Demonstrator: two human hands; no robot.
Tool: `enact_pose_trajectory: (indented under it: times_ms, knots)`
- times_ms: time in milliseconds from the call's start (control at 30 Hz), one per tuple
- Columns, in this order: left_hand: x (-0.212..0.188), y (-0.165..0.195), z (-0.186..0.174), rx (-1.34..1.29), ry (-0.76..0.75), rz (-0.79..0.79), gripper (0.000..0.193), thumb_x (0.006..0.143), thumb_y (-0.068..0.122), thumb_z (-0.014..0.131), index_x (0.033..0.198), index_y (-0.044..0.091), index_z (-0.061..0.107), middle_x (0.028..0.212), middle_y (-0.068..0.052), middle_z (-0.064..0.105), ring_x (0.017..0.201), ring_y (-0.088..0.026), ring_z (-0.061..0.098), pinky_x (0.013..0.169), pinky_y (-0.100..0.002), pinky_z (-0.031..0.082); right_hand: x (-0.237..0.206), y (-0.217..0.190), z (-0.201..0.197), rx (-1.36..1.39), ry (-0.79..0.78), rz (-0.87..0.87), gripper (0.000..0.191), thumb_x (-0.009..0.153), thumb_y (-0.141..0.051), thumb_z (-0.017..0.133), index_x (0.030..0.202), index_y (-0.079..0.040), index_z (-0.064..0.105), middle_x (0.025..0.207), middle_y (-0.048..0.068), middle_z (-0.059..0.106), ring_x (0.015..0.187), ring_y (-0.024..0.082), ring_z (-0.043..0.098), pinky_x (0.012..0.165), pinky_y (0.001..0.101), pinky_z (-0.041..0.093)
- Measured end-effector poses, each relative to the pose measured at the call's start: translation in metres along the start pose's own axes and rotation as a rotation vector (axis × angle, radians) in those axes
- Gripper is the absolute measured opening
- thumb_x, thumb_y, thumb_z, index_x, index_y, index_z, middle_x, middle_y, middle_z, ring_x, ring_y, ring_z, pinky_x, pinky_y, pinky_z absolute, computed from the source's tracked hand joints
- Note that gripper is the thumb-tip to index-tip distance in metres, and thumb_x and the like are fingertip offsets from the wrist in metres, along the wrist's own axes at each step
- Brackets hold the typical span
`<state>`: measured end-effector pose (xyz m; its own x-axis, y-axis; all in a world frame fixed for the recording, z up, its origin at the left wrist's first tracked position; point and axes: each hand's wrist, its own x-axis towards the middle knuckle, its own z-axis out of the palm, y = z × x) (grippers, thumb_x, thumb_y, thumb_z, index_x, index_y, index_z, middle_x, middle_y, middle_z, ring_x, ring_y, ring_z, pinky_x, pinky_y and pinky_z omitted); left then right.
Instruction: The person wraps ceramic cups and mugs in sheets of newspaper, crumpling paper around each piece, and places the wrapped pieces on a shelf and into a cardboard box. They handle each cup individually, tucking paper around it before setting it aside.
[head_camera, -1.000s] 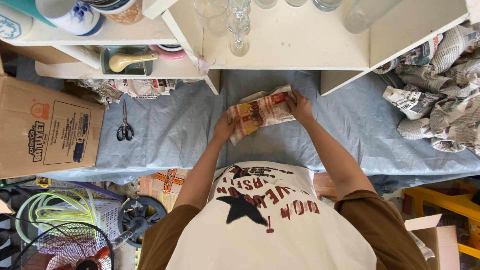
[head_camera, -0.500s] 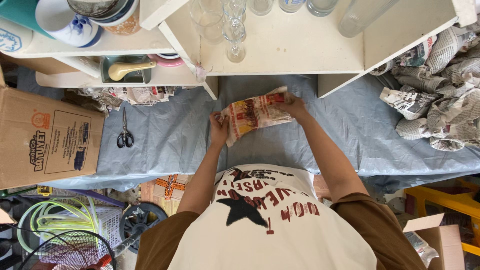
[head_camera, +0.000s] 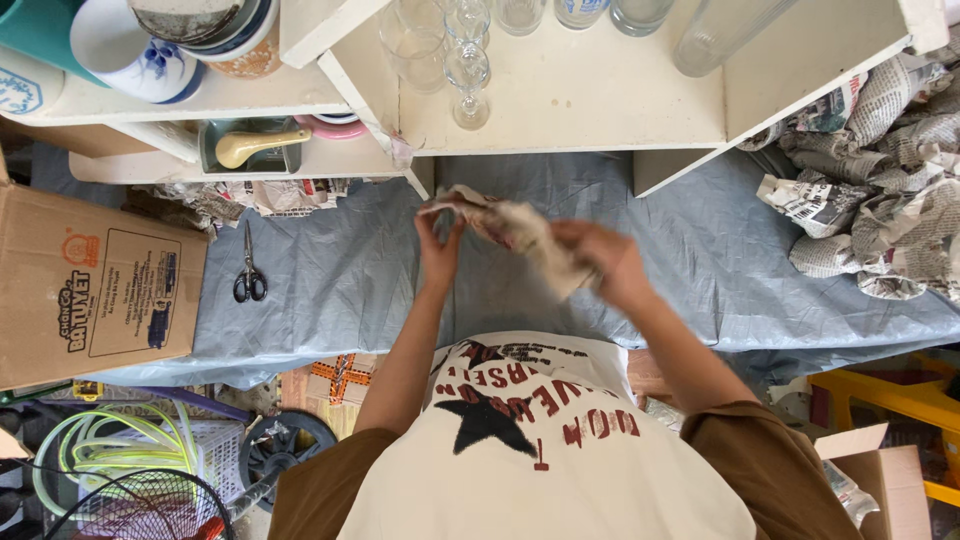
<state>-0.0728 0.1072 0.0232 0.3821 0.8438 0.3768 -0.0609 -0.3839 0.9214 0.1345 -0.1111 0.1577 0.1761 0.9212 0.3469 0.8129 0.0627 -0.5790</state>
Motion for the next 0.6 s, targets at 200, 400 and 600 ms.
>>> enact_pose_trajectory:
  times_ms: [200,400,600]
  knots:
    - [-0.012,-0.012,0.012,-0.435,-0.309,-1.008,0.049,0.102,0.022,0.059,0.146,0.012,0.042,0.132,-0.007,0.062,0.113,-0.019,0.064,0.091,-0.038,0.054,-0.021,-0.036,0.055,-0.175,-0.313,-0.237,0.033,0.066,-0.017,0.079,0.092,-0.003,0.065,0.146,0.014,0.058,0.139,0.036,0.046,0.115,0.0535,0.040]
    - [-0.050,0.007,0.012,0.462,0.206,-0.146,0.046,0.101,0.016,0.061,0.143,0.001,0.048,0.138,-0.019,0.057,0.130,-0.034,0.054,0.112,-0.045,0.042,-0.054,0.028,0.133,-0.150,-0.531,-0.200,0.041,0.081,-0.007,0.076,0.121,-0.009,0.066,0.155,0.008,0.053,0.151,0.032,0.037,0.124,0.0499,0.025]
    - [-0.069,0.020,0.028,0.421,-0.737,0.114,0.045,0.105,0.025,0.052,0.144,0.002,0.055,0.150,-0.018,0.053,0.142,-0.038,0.044,0.119,-0.052,0.029,-0.050,0.036,0.140,-0.089,-0.879,0.128,0.045,0.082,-0.008,0.074,0.125,-0.012,0.064,0.132,0.012,0.062,0.127,0.033,0.056,0.103,0.0496,0.047]
